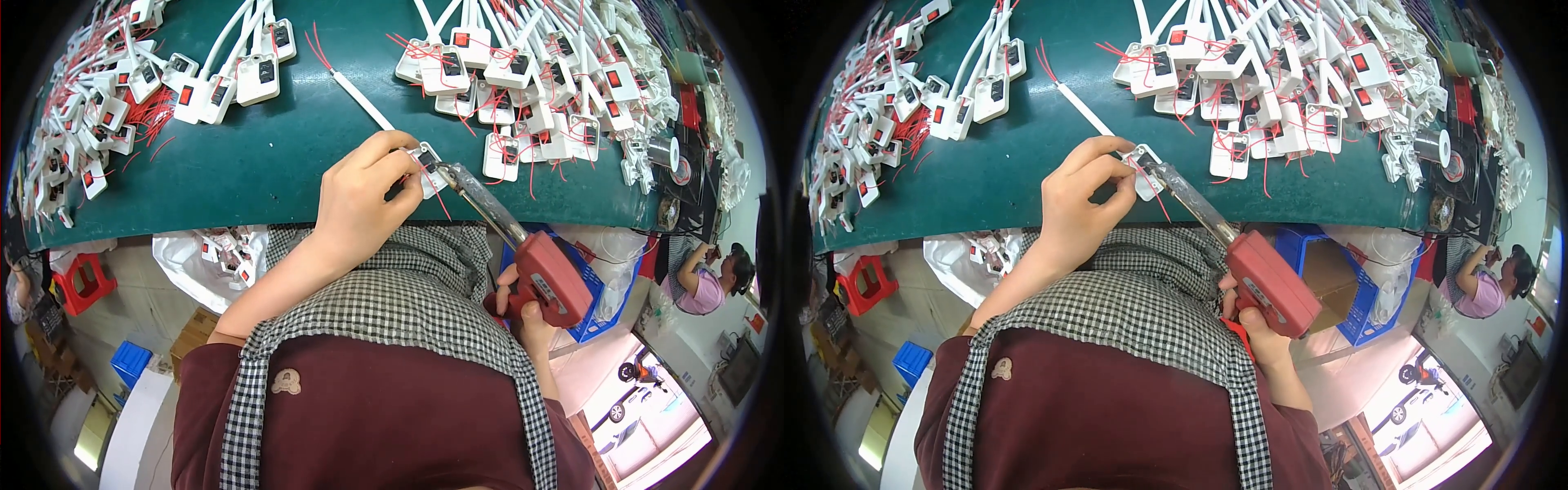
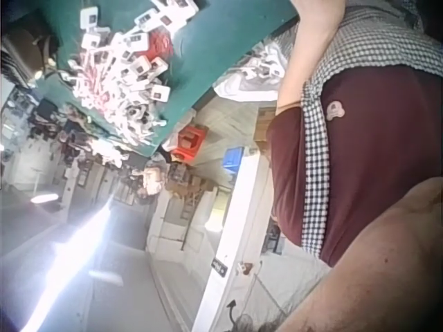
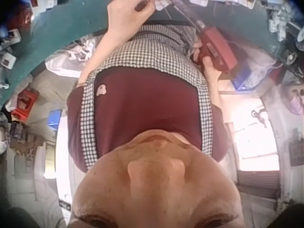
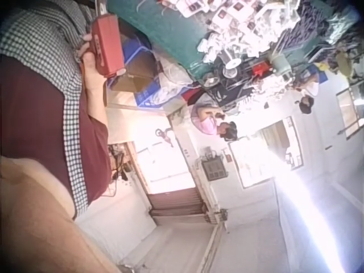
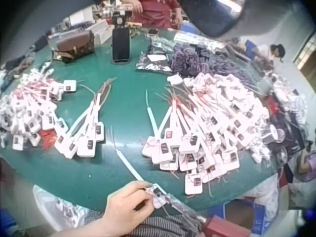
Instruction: The person solders wires onto small electronic components housed in white plastic with red switches, using a soldering iron.
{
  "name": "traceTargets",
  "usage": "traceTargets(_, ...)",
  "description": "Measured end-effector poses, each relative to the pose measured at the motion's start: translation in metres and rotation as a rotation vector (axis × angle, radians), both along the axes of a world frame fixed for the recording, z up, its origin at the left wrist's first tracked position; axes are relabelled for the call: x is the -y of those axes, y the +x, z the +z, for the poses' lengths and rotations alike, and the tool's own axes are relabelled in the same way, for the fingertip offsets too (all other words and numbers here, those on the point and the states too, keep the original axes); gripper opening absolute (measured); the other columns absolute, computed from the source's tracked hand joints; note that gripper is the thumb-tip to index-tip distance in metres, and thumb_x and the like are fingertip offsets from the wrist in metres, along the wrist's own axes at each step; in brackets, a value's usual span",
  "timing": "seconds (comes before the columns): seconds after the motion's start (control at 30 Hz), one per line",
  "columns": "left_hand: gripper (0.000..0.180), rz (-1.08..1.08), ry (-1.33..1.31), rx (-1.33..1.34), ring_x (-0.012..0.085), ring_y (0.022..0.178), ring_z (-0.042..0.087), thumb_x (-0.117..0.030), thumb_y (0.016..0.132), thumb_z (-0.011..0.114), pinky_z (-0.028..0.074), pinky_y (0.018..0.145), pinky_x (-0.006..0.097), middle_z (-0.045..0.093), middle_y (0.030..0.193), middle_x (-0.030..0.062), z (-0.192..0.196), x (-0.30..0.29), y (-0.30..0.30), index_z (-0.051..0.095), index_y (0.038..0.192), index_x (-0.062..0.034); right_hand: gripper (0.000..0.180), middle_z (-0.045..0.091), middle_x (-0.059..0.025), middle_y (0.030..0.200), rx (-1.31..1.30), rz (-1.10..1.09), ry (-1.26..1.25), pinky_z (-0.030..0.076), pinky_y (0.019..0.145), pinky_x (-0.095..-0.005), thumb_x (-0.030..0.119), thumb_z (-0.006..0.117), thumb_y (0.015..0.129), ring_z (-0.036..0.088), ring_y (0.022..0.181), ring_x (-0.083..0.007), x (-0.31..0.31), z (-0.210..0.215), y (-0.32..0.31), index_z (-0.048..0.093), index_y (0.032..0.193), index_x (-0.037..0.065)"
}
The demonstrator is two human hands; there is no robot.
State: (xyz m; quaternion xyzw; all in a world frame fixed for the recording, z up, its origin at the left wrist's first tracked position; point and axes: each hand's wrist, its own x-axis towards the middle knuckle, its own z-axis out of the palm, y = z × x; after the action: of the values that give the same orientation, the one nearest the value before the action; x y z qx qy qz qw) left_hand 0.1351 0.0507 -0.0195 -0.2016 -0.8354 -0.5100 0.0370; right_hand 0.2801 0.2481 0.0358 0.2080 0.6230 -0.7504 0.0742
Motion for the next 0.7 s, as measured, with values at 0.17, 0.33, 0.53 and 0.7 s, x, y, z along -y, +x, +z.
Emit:
traceTargets(0.17,0.01,0.004,-0.01,0.007,0.0191,0.067,0.061,-0.001,0.067,0.064,0.049,0.058,0.029,0.061,0.091,0.0049,0.0,0.0,0.0,0.057,0.073,-0.0029,0.073,0.055,-0.0127,0.086,-0.006,-0.029,0.088,0.038,0.046,-0.0238,0.048,0.068,0.075,0.048,0.053,-0.0133,0.002,0.0,-0.002,0.043,0.116,-0.006)
traceTargets(0.33,0.009,-0.001,-0.036,-0.002,0.0183,0.066,0.06,-0.002,0.067,0.065,0.049,0.057,0.029,0.061,0.091,0.0041,0.002,-0.001,0.001,0.058,0.072,-0.0035,0.07,0.053,-0.0108,0.081,0.022,-0.021,0.088,0.039,0.048,-0.025,0.047,0.069,0.074,0.049,0.055,-0.014,-0.001,-0.001,0.002,0.044,0.113,-0.006)
traceTargets(0.53,0.008,-0.003,-0.037,-0.007,0.0175,0.066,0.06,-0.002,0.067,0.065,0.049,0.057,0.028,0.061,0.09,0.0032,-0.001,-0.003,0.001,0.059,0.072,-0.0044,0.066,0.054,-0.0102,0.081,0.039,-0.009,0.048,0.039,0.051,-0.0251,0.044,0.069,0.074,0.049,0.059,-0.0139,-0.007,-0.009,0.008,0.046,0.113,-0.005)
traceTargets(0.7,0.009,-0.004,-0.041,-0.028,0.0171,0.066,0.061,-0.002,0.066,0.065,0.049,0.057,0.028,0.061,0.09,0.0028,0.002,-0.002,-0.001,0.06,0.073,-0.0051,0.067,0.057,-0.0173,0.101,-0.002,-0.042,-0.033,0.041,0.053,-0.0241,0.039,0.067,0.077,0.052,0.063,-0.0144,-0.003,-0.001,0.006,0.042,0.123,-0.004)
